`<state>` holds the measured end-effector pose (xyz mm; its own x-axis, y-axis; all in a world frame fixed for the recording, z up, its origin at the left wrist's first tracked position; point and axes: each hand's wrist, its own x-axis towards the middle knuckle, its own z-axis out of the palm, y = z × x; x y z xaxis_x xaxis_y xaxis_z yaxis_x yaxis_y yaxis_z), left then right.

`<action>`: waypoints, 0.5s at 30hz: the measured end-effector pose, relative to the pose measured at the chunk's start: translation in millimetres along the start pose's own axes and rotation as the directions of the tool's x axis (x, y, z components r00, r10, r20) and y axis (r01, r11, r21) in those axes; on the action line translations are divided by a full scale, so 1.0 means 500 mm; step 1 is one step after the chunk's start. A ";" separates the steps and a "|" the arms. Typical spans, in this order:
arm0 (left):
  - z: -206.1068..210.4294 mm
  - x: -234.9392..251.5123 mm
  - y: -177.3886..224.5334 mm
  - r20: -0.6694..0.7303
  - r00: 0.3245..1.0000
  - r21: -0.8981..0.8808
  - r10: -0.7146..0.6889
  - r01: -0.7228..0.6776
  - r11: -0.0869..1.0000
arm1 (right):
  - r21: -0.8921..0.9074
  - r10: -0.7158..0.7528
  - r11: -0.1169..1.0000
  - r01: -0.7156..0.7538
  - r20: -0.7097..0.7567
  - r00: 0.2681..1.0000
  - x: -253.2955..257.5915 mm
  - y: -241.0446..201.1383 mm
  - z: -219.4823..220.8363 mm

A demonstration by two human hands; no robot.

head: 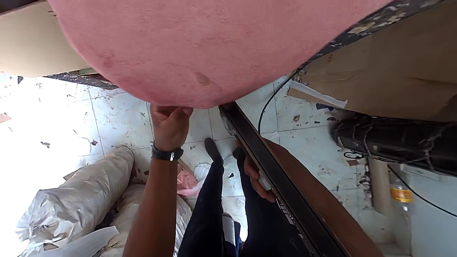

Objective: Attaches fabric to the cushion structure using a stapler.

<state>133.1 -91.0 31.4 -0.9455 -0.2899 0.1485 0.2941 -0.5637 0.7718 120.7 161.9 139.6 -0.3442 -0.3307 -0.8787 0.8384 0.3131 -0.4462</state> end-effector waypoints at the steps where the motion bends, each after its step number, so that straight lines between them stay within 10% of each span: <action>1: 0.003 0.005 0.002 -0.021 1.000 0.016 -0.007 0.008 1.000 | -0.043 0.036 0.998 -0.038 -0.046 0.998 -0.010 -0.011 0.012; 5: 0.028 0.025 -0.007 -0.068 0.998 0.101 0.017 -0.010 0.995 | 0.247 -0.114 0.966 0.081 0.119 0.986 0.048 0.123 -0.002; 15: 0.037 0.021 -0.029 -0.142 0.987 0.162 0.078 -0.055 0.985 | 0.388 -0.151 0.919 0.068 0.187 0.971 0.053 0.139 0.014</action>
<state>116.3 -71.5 33.2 -0.8900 -0.4401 0.1190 0.3188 -0.4141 0.8526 172.7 168.7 86.6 -0.3817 -0.5345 -0.7540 0.9111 -0.0801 -0.4044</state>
